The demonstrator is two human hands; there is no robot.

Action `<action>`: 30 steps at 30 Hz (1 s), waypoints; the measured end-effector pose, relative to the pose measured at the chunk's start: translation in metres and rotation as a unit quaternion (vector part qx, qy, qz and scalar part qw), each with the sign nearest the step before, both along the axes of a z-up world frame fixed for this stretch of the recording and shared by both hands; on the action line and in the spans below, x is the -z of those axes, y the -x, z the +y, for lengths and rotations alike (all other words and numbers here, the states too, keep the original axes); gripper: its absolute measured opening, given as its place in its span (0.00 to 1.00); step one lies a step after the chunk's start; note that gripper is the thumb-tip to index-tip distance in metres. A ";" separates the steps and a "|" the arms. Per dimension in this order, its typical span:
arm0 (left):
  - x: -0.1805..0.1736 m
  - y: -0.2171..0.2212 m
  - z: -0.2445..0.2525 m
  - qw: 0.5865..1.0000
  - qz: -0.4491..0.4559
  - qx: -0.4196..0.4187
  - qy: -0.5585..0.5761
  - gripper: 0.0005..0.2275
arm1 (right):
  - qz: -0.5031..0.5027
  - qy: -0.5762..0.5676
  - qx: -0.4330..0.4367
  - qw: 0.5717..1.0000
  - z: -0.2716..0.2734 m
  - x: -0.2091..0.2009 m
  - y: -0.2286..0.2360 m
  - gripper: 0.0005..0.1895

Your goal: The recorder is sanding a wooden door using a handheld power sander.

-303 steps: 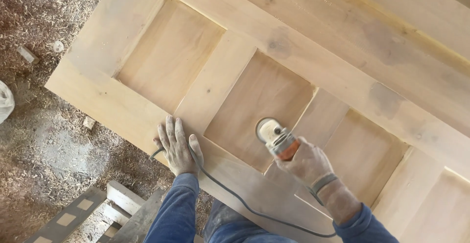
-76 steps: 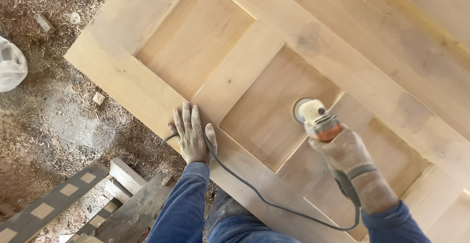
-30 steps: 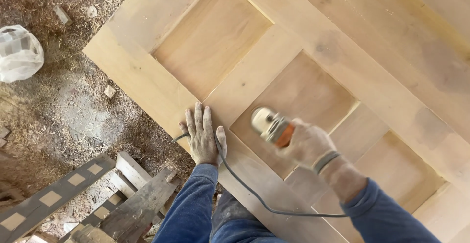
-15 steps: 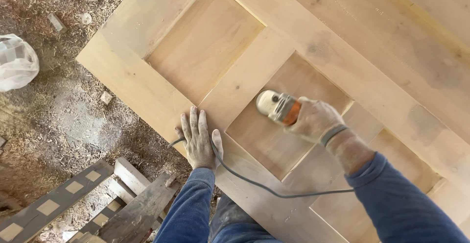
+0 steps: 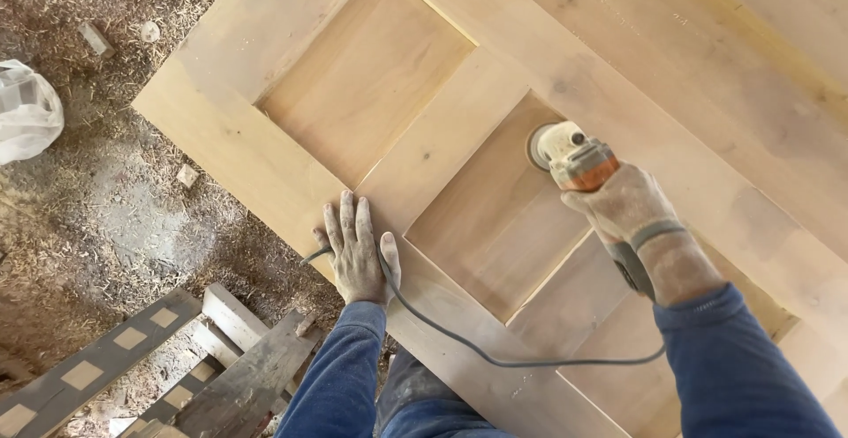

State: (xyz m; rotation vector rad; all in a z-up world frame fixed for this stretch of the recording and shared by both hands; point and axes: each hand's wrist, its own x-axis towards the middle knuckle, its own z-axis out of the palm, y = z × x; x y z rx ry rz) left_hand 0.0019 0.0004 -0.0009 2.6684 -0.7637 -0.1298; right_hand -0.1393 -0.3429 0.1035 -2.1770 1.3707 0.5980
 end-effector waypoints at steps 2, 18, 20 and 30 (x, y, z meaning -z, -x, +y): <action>-0.001 -0.001 -0.001 1.000 0.001 0.000 -0.001 0.28 | -0.047 -0.022 0.048 0.998 0.006 0.007 0.016 0.25; -0.003 0.001 0.001 1.000 0.002 0.002 0.025 0.28 | 0.013 -0.100 -0.130 0.986 0.132 -0.026 0.042 0.26; -0.002 0.001 0.001 0.999 -0.004 0.004 0.031 0.28 | 0.038 -0.109 -0.134 0.984 0.123 -0.023 0.055 0.32; -0.004 0.000 0.001 0.999 -0.012 0.013 0.029 0.28 | -0.090 -0.054 0.061 0.993 0.028 -0.008 0.053 0.26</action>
